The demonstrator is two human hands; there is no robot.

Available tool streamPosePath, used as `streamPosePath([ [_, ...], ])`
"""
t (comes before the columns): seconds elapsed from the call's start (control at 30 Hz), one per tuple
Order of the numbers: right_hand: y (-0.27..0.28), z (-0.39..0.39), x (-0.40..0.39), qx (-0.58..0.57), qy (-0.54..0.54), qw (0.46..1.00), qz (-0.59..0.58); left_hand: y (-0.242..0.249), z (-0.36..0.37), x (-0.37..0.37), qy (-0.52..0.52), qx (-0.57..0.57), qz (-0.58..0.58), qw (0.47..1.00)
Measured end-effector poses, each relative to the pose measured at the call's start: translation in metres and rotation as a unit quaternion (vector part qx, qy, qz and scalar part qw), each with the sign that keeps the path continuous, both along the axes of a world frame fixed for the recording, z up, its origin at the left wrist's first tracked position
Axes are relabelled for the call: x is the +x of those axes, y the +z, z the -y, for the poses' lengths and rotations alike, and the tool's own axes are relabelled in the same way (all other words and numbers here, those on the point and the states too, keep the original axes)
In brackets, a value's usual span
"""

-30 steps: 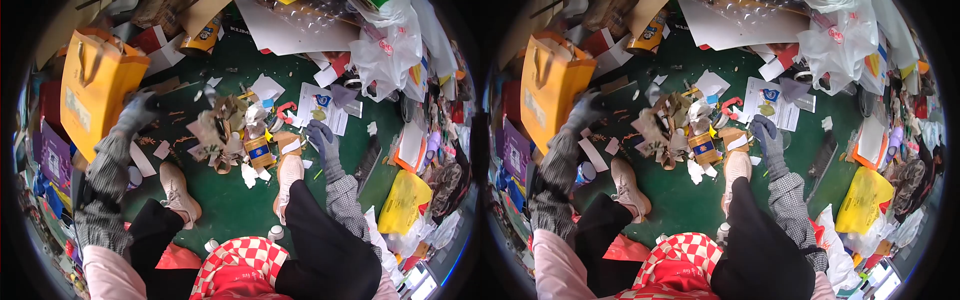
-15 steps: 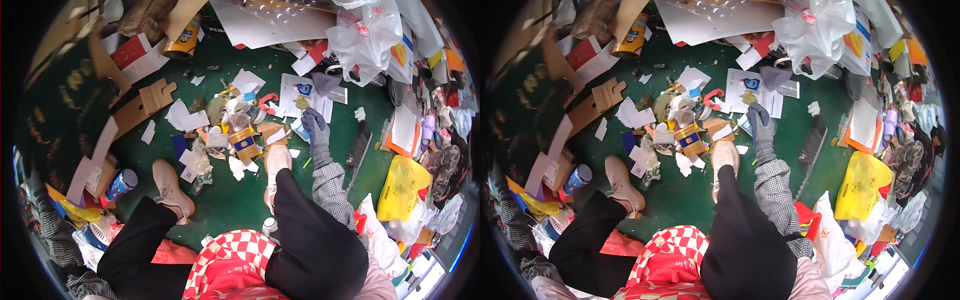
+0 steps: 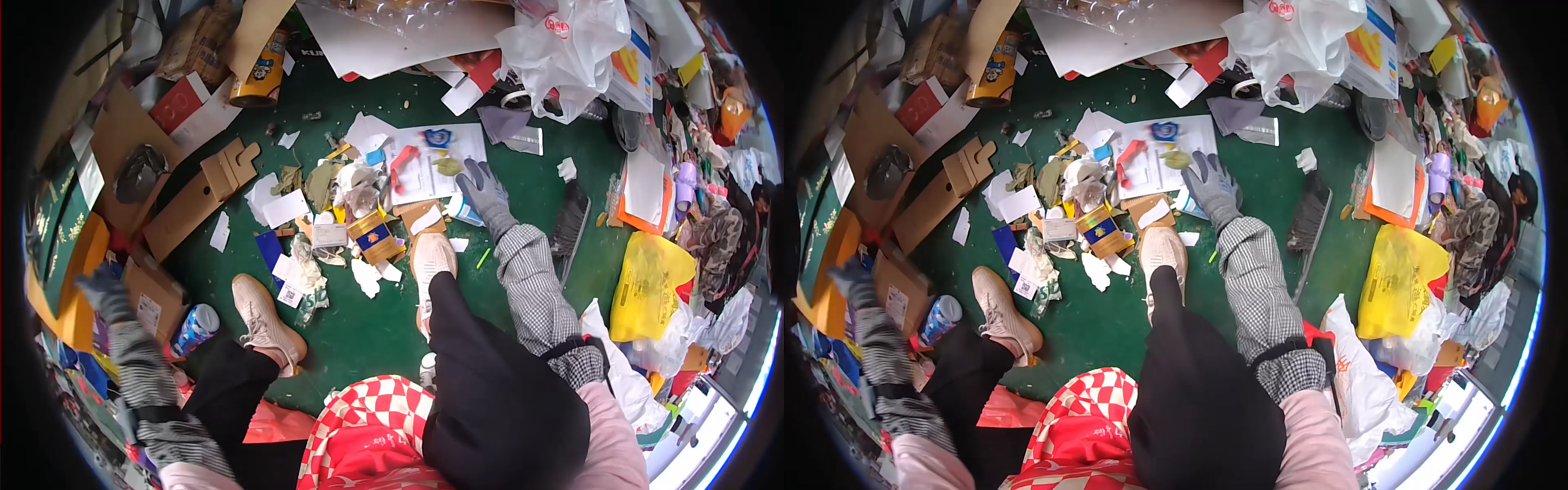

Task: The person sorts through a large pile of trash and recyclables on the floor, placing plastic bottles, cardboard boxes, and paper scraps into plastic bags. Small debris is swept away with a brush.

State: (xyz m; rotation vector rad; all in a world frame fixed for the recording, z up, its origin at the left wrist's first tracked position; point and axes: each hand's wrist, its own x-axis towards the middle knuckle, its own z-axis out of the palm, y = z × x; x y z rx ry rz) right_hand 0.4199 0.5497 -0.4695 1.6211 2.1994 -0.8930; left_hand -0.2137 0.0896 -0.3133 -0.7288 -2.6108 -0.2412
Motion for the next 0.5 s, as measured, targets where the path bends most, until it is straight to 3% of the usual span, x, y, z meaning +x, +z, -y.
streamPosePath([
  [0.03,-0.005,0.005,0.004,-0.003,-0.062,0.994,-0.085,-0.032,-0.019,0.056,0.017,0.045,0.064,0.997],
  [0.1,0.015,0.024,0.007,0.028,-0.043,0.997,-0.054,-0.092,-0.055,0.176,0.057,0.127,0.208,0.968],
  [0.17,0.036,0.050,0.011,0.055,0.017,0.998,0.010,-0.141,-0.086,0.287,0.110,0.189,0.372,0.902],
  [0.2,0.043,0.067,0.014,0.064,0.070,0.994,0.060,-0.160,-0.100,0.336,0.144,0.213,0.461,0.849],
  [0.23,0.035,0.075,0.023,0.085,0.095,0.990,0.065,-0.130,-0.133,0.381,0.237,0.380,0.601,0.662],
  [0.27,0.012,0.076,0.039,0.099,0.087,0.990,0.054,-0.191,-0.116,0.395,0.254,0.296,0.582,0.714],
  [0.33,0.027,0.075,0.036,0.113,0.060,0.989,0.069,-0.159,-0.159,0.415,0.099,0.343,0.670,0.651],
  [0.37,0.027,0.072,0.037,0.021,-0.088,0.985,-0.146,-0.134,-0.175,0.416,0.074,0.254,0.611,0.746],
  [0.4,0.029,0.067,0.035,-0.073,-0.231,0.906,-0.348,-0.115,-0.186,0.413,0.047,0.161,0.540,0.825],
  [0.43,0.063,0.057,0.020,-0.255,-0.345,0.763,-0.485,-0.109,-0.189,0.406,0.028,0.164,0.484,0.859],
  [0.47,0.084,0.050,0.009,-0.339,-0.322,0.734,-0.493,-0.102,-0.188,0.399,0.007,0.170,0.458,0.873],
  [0.5,0.074,0.045,0.007,-0.233,-0.256,0.842,-0.415,-0.094,-0.185,0.394,-0.017,0.174,0.433,0.884],
])
